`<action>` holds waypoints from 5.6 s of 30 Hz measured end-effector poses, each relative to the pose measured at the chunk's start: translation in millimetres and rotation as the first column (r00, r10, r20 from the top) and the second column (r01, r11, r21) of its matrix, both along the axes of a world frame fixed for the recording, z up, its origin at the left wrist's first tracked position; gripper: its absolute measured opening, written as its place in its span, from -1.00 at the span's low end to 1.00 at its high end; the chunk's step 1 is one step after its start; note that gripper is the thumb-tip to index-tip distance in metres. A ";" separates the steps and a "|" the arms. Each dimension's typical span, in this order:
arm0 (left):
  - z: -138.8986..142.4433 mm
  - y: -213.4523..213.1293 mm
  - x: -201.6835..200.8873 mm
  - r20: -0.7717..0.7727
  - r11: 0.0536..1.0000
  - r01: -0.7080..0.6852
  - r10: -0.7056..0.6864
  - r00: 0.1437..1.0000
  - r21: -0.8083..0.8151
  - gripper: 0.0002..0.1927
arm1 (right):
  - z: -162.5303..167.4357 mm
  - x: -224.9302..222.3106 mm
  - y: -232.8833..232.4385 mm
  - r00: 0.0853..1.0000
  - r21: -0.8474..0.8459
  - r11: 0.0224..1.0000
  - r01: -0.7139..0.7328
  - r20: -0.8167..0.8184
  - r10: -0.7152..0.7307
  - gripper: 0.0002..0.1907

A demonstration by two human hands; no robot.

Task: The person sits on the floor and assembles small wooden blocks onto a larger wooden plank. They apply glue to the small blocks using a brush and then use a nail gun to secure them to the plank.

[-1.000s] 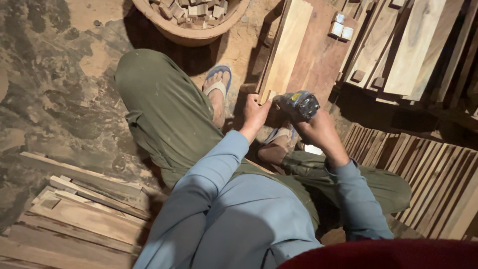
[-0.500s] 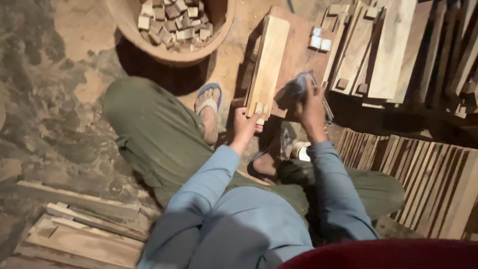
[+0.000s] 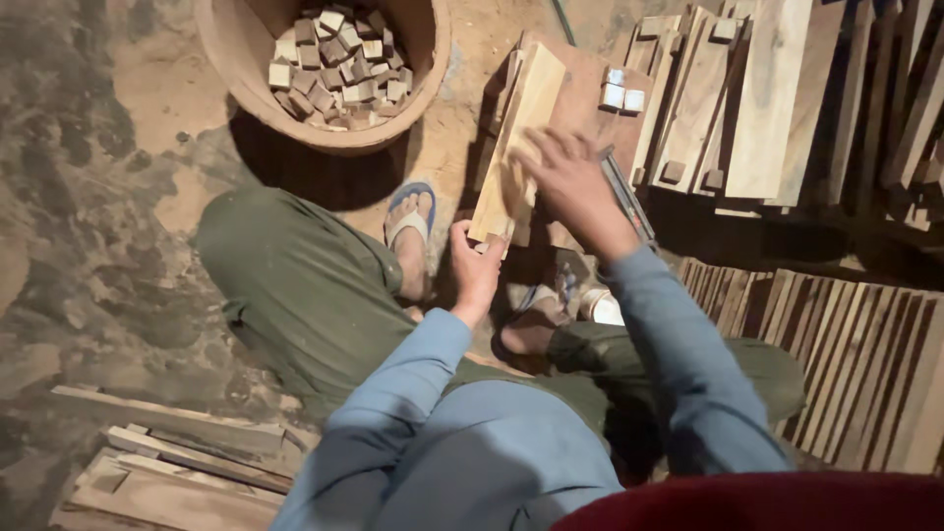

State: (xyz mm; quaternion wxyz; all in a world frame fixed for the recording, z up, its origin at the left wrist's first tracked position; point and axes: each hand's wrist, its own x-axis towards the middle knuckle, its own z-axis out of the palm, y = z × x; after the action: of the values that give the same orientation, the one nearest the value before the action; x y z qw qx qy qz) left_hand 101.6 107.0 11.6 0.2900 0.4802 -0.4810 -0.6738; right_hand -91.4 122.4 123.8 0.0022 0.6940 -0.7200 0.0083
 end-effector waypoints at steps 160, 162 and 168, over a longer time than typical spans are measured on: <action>-58.6 8.0 11.4 -0.247 0.839 0.198 -0.078 0.966 0.506 -0.53 | -68.9 35.0 -2.6 0.654 0.300 0.952 0.054 0.710 -0.261 -0.85; -57.9 7.9 10.5 -0.224 0.844 0.182 -0.076 0.972 0.504 -0.54 | -74.3 33.1 -0.6 0.696 0.255 0.964 0.071 0.680 -0.231 -0.84; -48.2 3.4 8.1 -0.173 0.857 0.176 -0.103 0.980 0.485 -0.57 | -85.7 24.6 10.0 0.616 0.269 0.957 0.108 0.738 -0.276 -0.85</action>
State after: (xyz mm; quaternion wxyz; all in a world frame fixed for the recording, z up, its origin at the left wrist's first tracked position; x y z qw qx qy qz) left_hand 109.8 110.4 -36.6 0.1400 0.4537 -0.3032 -0.8262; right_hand -66.8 132.5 38.1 -0.3718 0.5392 -0.7196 0.2306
